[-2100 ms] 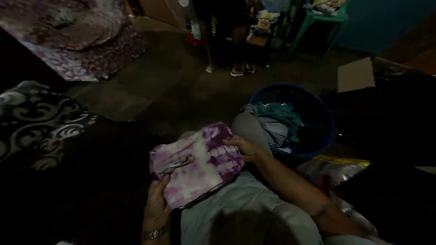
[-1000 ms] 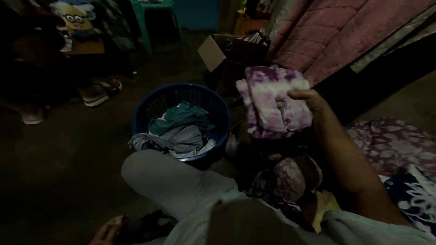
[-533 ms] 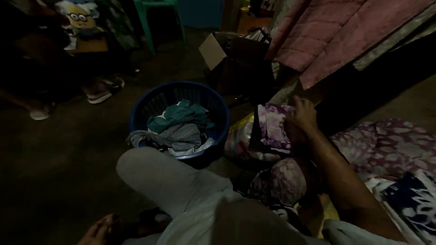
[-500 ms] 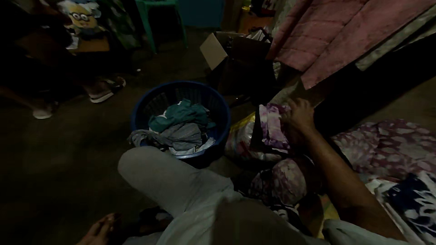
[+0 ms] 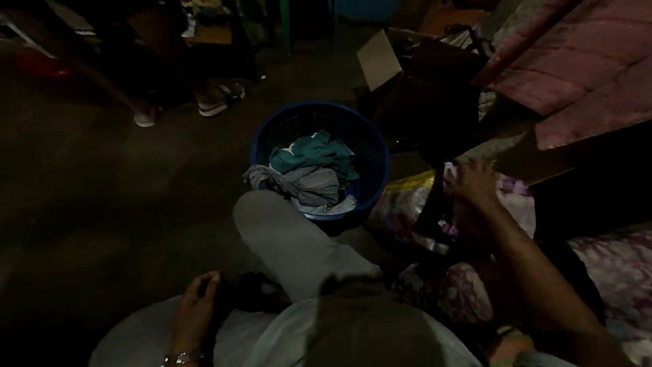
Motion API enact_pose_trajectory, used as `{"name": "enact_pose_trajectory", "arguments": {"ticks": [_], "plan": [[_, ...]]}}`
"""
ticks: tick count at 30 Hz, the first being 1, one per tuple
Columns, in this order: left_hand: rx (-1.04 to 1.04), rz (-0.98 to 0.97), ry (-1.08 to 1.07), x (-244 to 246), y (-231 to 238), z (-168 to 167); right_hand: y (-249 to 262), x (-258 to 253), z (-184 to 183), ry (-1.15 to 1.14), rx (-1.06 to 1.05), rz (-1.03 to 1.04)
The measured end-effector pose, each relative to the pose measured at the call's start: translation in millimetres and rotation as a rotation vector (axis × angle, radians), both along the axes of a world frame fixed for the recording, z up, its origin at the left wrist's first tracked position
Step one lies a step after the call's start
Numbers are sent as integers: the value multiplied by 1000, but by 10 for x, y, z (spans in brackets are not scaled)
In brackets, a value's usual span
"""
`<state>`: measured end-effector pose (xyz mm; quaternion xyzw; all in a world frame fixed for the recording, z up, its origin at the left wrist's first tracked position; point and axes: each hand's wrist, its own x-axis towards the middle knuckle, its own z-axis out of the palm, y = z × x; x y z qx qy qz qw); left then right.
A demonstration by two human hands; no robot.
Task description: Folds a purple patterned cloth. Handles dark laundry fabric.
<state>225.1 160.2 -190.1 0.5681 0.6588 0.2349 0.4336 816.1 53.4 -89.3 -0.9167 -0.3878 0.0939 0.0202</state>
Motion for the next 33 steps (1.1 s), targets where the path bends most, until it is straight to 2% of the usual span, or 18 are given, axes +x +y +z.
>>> {"name": "enact_pose_trajectory", "arguments": {"ticks": [2, 5, 7, 10, 12, 14, 18, 19, 22, 26, 28, 31, 33], "plan": [[180, -32, 66, -55, -22, -38, 368, -180, -237, -8, 112, 190], [405, -50, 201, -159, -92, 74, 979, -618, -652, 147, 3, 413], [450, -48, 299, -282, -173, 198, 1370, -901, -973, 290, -116, 485], [440, -29, 371, -480, -320, 296, 1840, -1184, -1524, 610, -207, 326], [467, -21, 366, -553, -423, 276, 2018, -1290, -1904, 765, -177, 117], [482, -21, 380, -558, -507, 262, 2093, -1435, -2069, 861, -85, -110], [449, -42, 434, -480, -571, 244, 2173, -1679, -2155, 939, 89, -357], [427, -42, 423, -472, -559, 253, 2207, -1714, -2115, 918, 86, -338], [312, 0, 322, -443, -482, 316, 2361, -1738, -1740, 874, -22, -114], [189, 91, 82, -263, -332, 533, 2570, -1769, -1522, 998, 124, -179], [178, 43, -7, -144, -314, 614, 2595, -1743, -1418, 948, 99, -142], [176, -98, -68, -123, -324, 710, 2487, -1630, -1492, 835, 114, -73], [159, -95, -83, -188, -441, 760, 2365, -1622, -1729, 886, 145, -169]]}}
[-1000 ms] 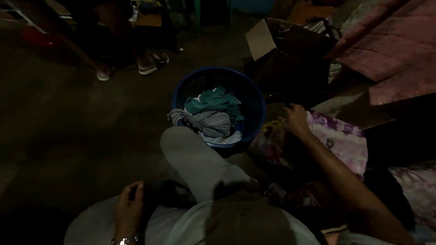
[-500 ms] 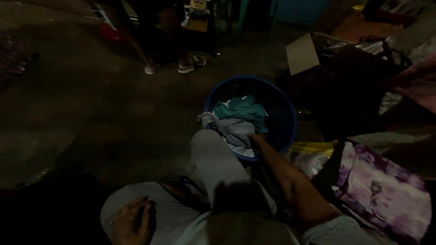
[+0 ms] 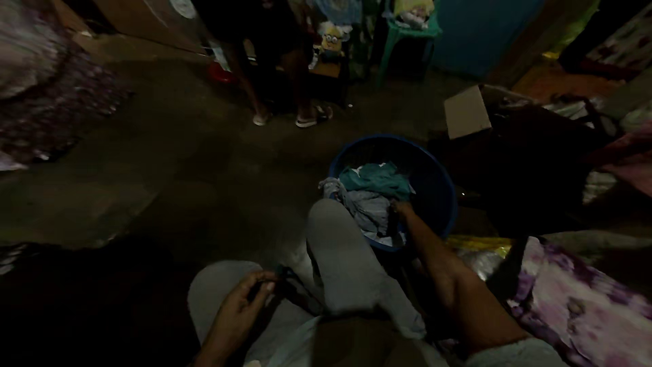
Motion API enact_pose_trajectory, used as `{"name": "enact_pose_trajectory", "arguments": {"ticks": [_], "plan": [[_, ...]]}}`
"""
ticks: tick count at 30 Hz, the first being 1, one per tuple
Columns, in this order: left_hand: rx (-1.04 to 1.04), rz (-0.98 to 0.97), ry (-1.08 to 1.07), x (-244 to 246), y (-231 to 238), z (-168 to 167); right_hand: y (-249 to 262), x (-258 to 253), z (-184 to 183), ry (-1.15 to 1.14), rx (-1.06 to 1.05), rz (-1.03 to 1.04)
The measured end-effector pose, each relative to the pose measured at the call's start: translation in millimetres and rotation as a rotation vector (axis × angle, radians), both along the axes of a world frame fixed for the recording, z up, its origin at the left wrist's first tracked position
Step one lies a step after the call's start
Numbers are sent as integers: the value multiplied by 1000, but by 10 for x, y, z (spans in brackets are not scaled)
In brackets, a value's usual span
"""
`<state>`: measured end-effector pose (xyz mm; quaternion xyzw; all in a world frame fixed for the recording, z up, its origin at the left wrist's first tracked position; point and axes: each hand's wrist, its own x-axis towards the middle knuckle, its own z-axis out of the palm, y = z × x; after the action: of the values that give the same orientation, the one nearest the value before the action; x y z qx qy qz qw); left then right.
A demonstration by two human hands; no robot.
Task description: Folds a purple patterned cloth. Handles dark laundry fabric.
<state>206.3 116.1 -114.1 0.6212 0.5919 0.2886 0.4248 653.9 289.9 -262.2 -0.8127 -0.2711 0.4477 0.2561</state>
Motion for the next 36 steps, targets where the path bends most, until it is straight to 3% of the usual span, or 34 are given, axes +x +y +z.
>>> {"name": "enact_pose_trajectory", "arguments": {"ticks": [4, 6, 8, 12, 17, 20, 23, 26, 28, 31, 34, 36], "plan": [[-53, 104, -67, -246, -381, 67, -174, -58, -604, 294, -34, -272], [-77, 147, -152, -411, -561, 89, -229, -148, -671, 387, -28, -345], [-79, 214, -233, -500, -688, 139, -242, -247, -555, 280, -21, -338], [-84, 311, -309, -538, -699, 228, -61, -548, 200, 83, 103, -152], [55, 202, -238, -213, -23, 456, 145, -1342, 1677, 137, 499, 207], [190, 136, -305, 7, 493, 686, -163, -1952, 2394, 226, 785, 473], [278, 122, -404, 164, 680, 1051, -593, -2588, 2728, 122, 1174, 829], [315, 288, -211, 202, 587, 1337, -706, -2852, 2747, 9, 1216, 1204], [261, 389, -175, 157, 542, 1369, -650, -2866, 2577, 202, 1201, 1272], [41, 574, -193, 79, 518, 1260, -584, -2799, 2195, 560, 1060, 1067], [-67, 646, -409, 9, 513, 980, -545, -2738, 1806, 416, 710, 757], [-25, 631, -566, -18, 466, 941, -494, -2693, 1513, 295, 556, 766]]}}
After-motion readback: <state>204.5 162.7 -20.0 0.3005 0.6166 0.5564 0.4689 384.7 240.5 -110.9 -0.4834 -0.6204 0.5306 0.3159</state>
